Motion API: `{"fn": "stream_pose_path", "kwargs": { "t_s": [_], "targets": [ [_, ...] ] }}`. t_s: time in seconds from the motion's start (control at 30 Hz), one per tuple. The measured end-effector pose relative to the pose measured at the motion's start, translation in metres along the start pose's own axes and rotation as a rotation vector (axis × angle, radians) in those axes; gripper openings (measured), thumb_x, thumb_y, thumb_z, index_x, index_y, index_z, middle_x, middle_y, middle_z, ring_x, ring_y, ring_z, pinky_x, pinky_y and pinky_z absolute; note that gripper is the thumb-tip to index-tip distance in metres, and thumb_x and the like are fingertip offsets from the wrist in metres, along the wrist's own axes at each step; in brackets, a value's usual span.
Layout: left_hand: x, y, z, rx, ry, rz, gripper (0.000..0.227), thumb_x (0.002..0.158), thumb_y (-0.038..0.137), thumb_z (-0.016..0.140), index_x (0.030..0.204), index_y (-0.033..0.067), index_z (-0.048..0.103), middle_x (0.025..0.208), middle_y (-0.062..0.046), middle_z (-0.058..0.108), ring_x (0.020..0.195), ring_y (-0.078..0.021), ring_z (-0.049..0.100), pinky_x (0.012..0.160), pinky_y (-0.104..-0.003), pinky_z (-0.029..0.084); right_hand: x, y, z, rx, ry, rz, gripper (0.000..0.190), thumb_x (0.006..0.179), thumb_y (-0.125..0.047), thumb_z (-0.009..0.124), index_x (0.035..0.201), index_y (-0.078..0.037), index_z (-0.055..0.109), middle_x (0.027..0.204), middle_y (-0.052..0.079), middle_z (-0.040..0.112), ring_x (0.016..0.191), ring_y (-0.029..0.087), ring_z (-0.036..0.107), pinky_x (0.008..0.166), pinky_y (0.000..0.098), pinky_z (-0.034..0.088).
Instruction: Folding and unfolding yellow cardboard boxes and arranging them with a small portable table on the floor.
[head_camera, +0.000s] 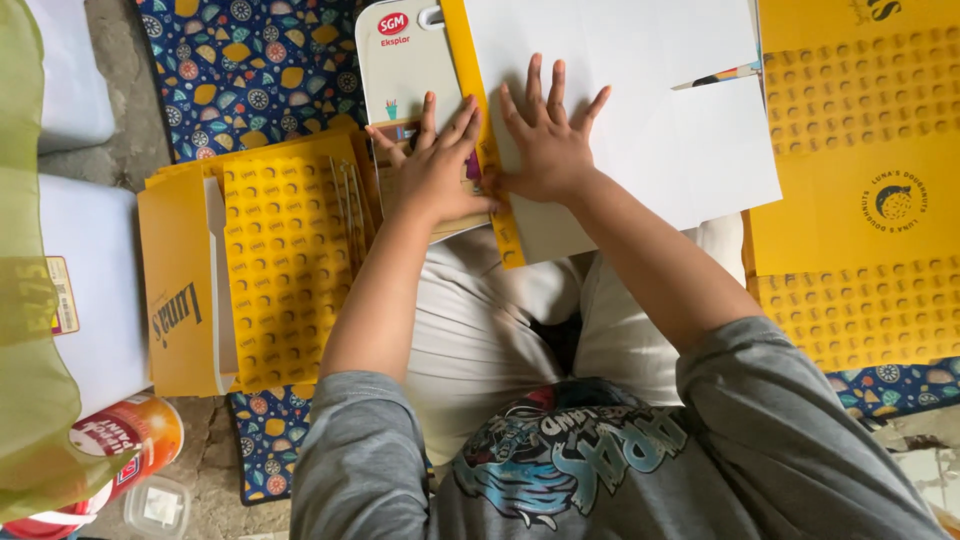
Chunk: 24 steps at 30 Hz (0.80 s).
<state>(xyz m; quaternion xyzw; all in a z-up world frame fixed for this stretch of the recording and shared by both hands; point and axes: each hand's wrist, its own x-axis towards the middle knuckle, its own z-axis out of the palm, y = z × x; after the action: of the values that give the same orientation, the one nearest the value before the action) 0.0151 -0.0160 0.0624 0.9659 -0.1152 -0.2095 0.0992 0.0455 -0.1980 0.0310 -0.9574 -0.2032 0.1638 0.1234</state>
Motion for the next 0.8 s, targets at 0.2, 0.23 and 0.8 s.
{"fn": "stream_pose_path", "kwargs": {
  "t_s": [0.2, 0.23, 0.8],
  "targets": [
    [-0.002, -0.002, 0.007, 0.106, -0.022, 0.031, 0.158, 0.046, 0.08, 0.086, 0.167, 0.0269, -0.001, 0.172, 0.015, -0.01, 0.155, -0.0286, -0.02, 0.095, -0.093, -0.012, -0.032, 0.002, 0.013, -0.03, 0.001, -0.033, 0.132, 0.075, -0.083, 0.064, 0.168, -0.011, 0.003, 0.165, 0.023, -0.025, 0.149, 0.042, -0.029, 0.099, 0.0892, -0.014],
    [-0.002, -0.003, 0.008, 0.105, -0.022, 0.034, 0.158, 0.046, 0.08, 0.086, 0.167, 0.0269, -0.001, 0.172, 0.015, -0.01, 0.155, -0.0286, -0.02, 0.095, -0.093, -0.012, -0.034, 0.002, 0.015, -0.032, 0.001, -0.03, 0.132, 0.075, -0.083, 0.064, 0.168, -0.011, 0.003, 0.165, 0.023, -0.025, 0.149, 0.042, -0.029, 0.099, 0.0892, -0.014],
    [0.052, -0.017, 0.004, 0.055, 0.127, -0.06, 0.07, 0.103, 0.054, 0.041, 0.164, 0.0271, 0.018, 0.171, 0.017, 0.011, 0.155, -0.0247, -0.014, 0.092, -0.092, -0.018, 0.007, 0.006, -0.006, -0.021, 0.0, 0.045, 0.124, 0.075, -0.076, 0.066, 0.167, -0.015, 0.008, 0.17, 0.015, -0.015, 0.152, 0.037, -0.022, 0.099, 0.0903, -0.011]
  ]
}}
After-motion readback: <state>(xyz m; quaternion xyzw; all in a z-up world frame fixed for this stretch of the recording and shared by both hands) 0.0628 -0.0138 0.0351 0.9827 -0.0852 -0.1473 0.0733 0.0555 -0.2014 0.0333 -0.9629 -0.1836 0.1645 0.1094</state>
